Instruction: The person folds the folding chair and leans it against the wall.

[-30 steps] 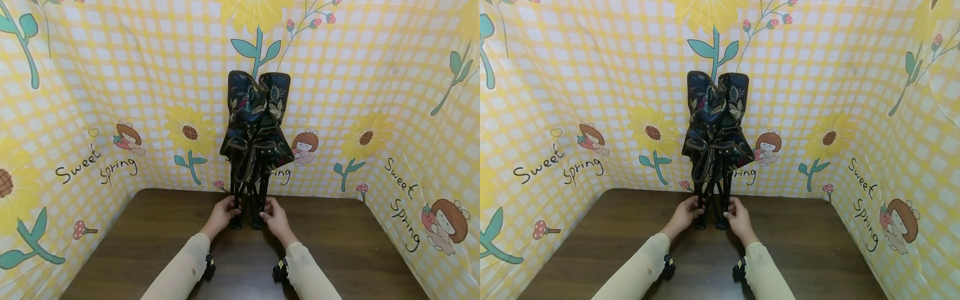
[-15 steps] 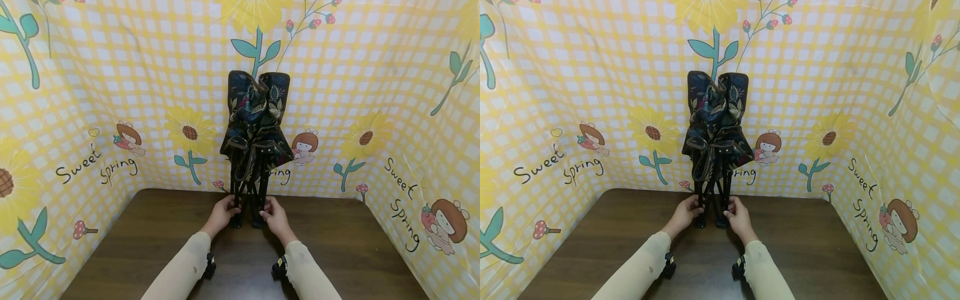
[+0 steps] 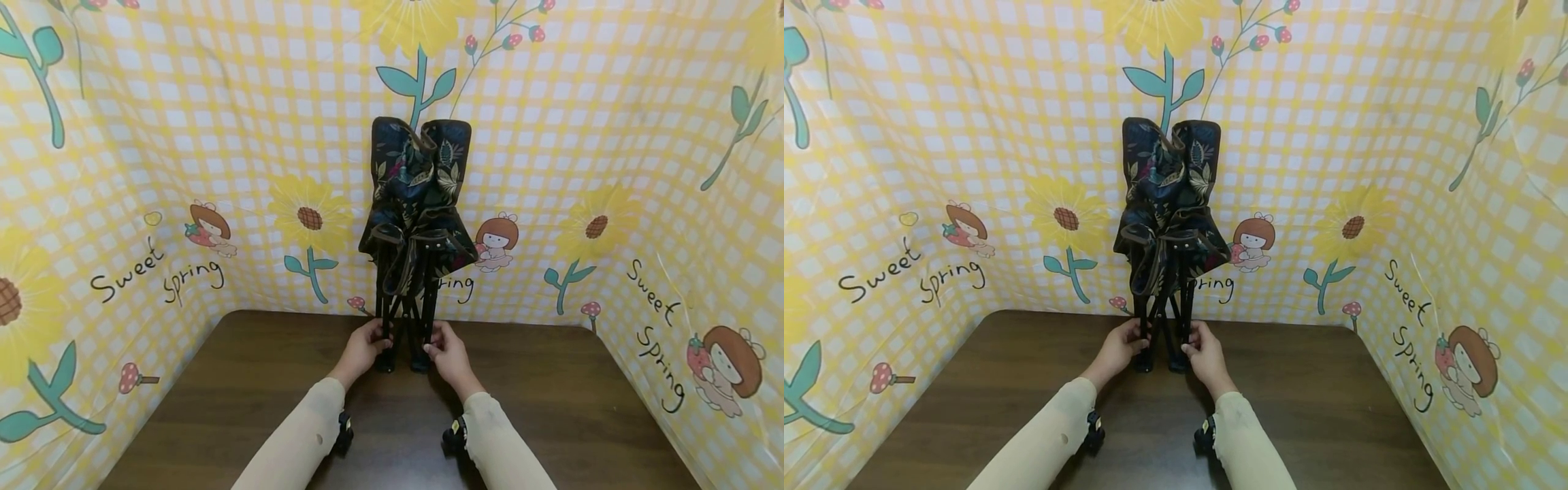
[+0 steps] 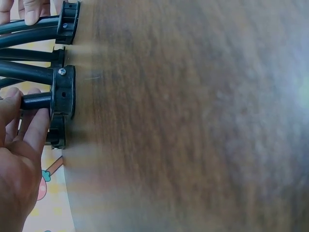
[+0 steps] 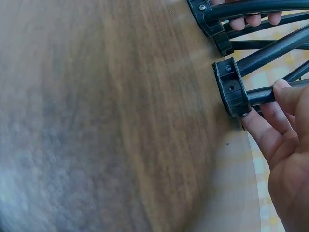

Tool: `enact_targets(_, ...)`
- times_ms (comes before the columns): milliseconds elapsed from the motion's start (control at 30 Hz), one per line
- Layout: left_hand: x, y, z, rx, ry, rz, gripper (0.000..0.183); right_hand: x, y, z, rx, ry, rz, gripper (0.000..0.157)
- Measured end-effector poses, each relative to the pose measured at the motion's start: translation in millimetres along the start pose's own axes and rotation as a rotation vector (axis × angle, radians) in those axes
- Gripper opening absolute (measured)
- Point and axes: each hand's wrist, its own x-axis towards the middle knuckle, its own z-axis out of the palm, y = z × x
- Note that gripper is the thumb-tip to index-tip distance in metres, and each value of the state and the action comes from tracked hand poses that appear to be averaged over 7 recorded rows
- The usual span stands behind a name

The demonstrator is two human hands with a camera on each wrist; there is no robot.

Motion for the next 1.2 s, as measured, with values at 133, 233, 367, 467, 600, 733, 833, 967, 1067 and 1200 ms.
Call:
enact_targets(133, -0.3, 0.3, -0.3, -0.031, 0.005, 0.008, 0.032, 1, -1, 0.5, -0.001, 0.005, 0.004, 0.039)
enact_targets(233, -5.2, 12.8, -4.0, -0.057, -0.020, 0.020, 0.032, 1, -2, 0.8, 0.001, 0.005, 0.010, 0.039)
enact_targets(367, -7.2, 16.0, -5.5, -0.053, -0.026, 0.025, 0.032, 1, -2, 1.5, -0.006, 0.005, 0.013, 0.039)
enact_targets(467, -2.1, 2.4, -2.5, -0.017, -0.001, 0.015, 0.031, 1, -1, 2.0, -0.016, 0.005, 0.007, 0.040)
enact_targets(600, 1.7, -4.1, -1.8, 0.021, 0.005, 0.008, 0.032, 1, 0, 2.6, -0.027, 0.006, -0.002, 0.041)
enact_targets(733, 3.2, -5.8, -2.3, 0.045, 0.005, 0.003, 0.033, 1, 0, 2.5, -0.039, 0.003, -0.008, 0.041)
enact_targets(833, 4.2, -6.3, -2.6, 0.062, 0.009, 0.007, 0.033, 2, 0, 2.1, -0.052, 0.003, -0.015, 0.042)
enact_targets(967, 5.2, -6.7, -2.3, 0.079, 0.017, 0.015, 0.032, 2, -1, 2.1, -0.056, 0.006, -0.018, 0.043)
enact_targets(1067, 5.6, -7.1, -1.9, 0.092, 0.015, 0.015, 0.032, 2, -2, 2.4, -0.047, 0.008, -0.006, 0.043)
enact_targets(1200, 6.9, -7.0, -2.0, 0.090, 0.017, 0.013, 0.031, 3, -1, 2.7, -0.047, 0.007, 0.005, 0.042)
